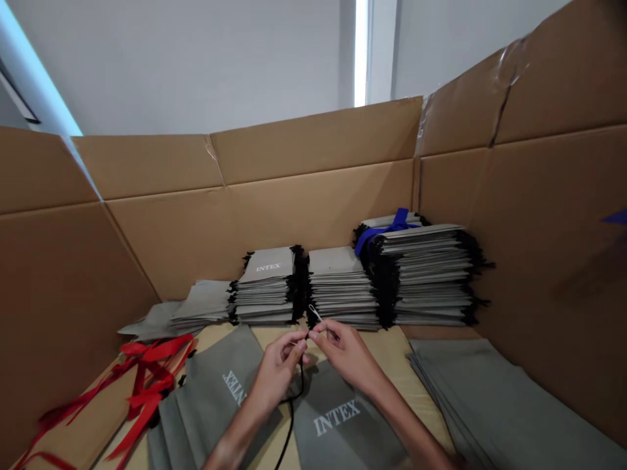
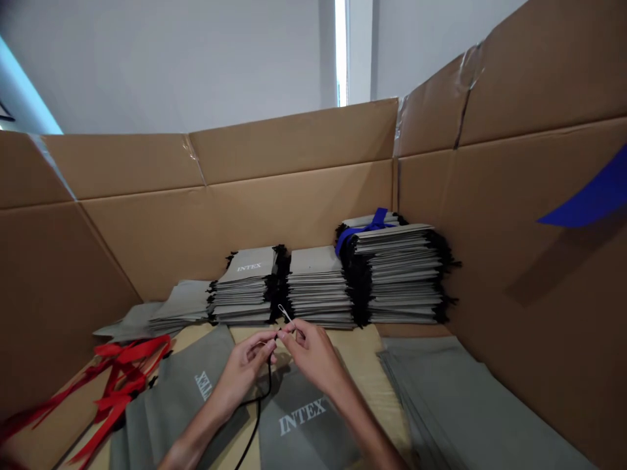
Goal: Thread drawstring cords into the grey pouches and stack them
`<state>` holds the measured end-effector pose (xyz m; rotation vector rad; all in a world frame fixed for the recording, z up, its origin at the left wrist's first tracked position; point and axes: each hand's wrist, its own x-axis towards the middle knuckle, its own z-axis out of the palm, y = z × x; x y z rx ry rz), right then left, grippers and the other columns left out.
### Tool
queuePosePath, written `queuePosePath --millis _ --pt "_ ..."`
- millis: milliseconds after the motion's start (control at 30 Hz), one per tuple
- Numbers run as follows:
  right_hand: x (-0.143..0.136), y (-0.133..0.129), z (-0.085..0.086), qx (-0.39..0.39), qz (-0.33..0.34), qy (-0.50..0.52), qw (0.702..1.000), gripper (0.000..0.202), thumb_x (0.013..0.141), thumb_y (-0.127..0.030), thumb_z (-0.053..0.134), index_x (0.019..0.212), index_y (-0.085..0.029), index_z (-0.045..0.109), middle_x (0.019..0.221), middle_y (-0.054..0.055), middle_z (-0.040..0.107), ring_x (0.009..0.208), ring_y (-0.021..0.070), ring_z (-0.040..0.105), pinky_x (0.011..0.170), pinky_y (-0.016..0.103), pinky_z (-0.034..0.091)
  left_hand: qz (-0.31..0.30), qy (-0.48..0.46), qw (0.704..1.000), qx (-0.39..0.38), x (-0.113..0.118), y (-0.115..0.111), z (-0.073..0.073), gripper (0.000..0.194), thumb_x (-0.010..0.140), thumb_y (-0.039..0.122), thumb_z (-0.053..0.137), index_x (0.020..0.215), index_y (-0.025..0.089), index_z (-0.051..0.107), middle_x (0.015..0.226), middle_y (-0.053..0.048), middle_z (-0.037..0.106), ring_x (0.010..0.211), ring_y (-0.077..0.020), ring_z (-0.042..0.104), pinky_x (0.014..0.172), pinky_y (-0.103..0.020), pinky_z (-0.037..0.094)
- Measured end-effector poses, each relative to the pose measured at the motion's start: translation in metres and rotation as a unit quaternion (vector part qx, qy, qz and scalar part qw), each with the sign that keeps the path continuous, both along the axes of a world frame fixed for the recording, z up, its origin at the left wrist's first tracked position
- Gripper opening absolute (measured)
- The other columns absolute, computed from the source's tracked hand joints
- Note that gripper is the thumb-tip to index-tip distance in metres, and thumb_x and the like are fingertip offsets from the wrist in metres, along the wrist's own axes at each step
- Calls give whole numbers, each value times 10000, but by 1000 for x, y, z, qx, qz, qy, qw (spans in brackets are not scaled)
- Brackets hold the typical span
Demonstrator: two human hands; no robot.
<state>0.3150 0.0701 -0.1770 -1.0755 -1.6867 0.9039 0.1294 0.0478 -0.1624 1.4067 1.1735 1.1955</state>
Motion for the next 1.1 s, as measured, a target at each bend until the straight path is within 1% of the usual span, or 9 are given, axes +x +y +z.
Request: queuePosePath --millis 100,233,300,367,467,600,767,1000,1100 --pt "-2 -4 -1 -2 -7 -6 1000 323 999 -493 611 963 -218 776 610 -72 386 601 149 400 586 283 259 15 9 1000 22 4 -3 -3 603 741 717 852 985 166 835 847 -77 784 731 -206 693 706 -296 543" --pt "-2 -13 4 -5 -3 -19 1000 319 1011 -500 617 979 -230 784 605 -74 374 589 151 391 579 286 251 34 21 998 56 3 -7 -5 458 799 618 851 923 177 865 900 -98 823 819 -224 729 773 -293 566" --pt "0 -18 8 -6 7 -26 1000 354 1035 -537 584 992 -241 775 628 -64 458 607 156 436 599 281 288 43 11 998 45 2 -7 -6 452 767 600 883 920 175 864 936 -110 838 850 -237 746 798 -303 581" --pt "2 -22 12 -4 18 -29 999 404 1074 -566 508 1010 -251 752 715 -40 607 673 172 532 659 278 350 55 -11 998 21 1 -6 -5 475 716 589 923 929 171 851 916 -106 841 825 -231 747 785 -304 588" --pt "5 -27 17 1 8 -54 998 400 1119 -517 414 1015 -261 704 854 -8 723 803 203 637 740 281 385 72 -47 996 2 0 -4 -3 514 671 568 960 975 176 828 878 -73 829 790 -199 735 766 -277 580" --pt "8 -26 18 10 -4 -93 996 336 1121 -425 414 980 -261 671 817 -15 707 766 201 630 711 275 356 80 -51 995 17 -1 -5 0 480 703 565 942 963 184 812 841 -46 807 773 -178 718 739 -251 562" --pt "8 -25 19 25 13 -89 996 333 1107 -364 437 906 -242 672 822 -8 714 778 189 632 706 268 352 77 -37 996 36 0 -5 1 481 716 603 920 924 183 808 846 -60 816 767 -196 741 748 -272 574" --pt "8 -26 19 33 33 -85 995 346 1105 -360 447 910 -235 704 870 8 755 823 196 668 742 273 381 75 -41 995 46 1 -5 -1 459 710 584 932 906 188 810 867 -68 825 772 -205 753 757 -284 591" --pt "8 -26 16 28 35 -91 995 345 1098 -363 466 908 -240 726 860 3 767 804 196 674 720 275 377 75 -48 995 43 0 -4 -3 447 711 560 937 925 188 812 869 -66 825 766 -202 753 754 -285 594"
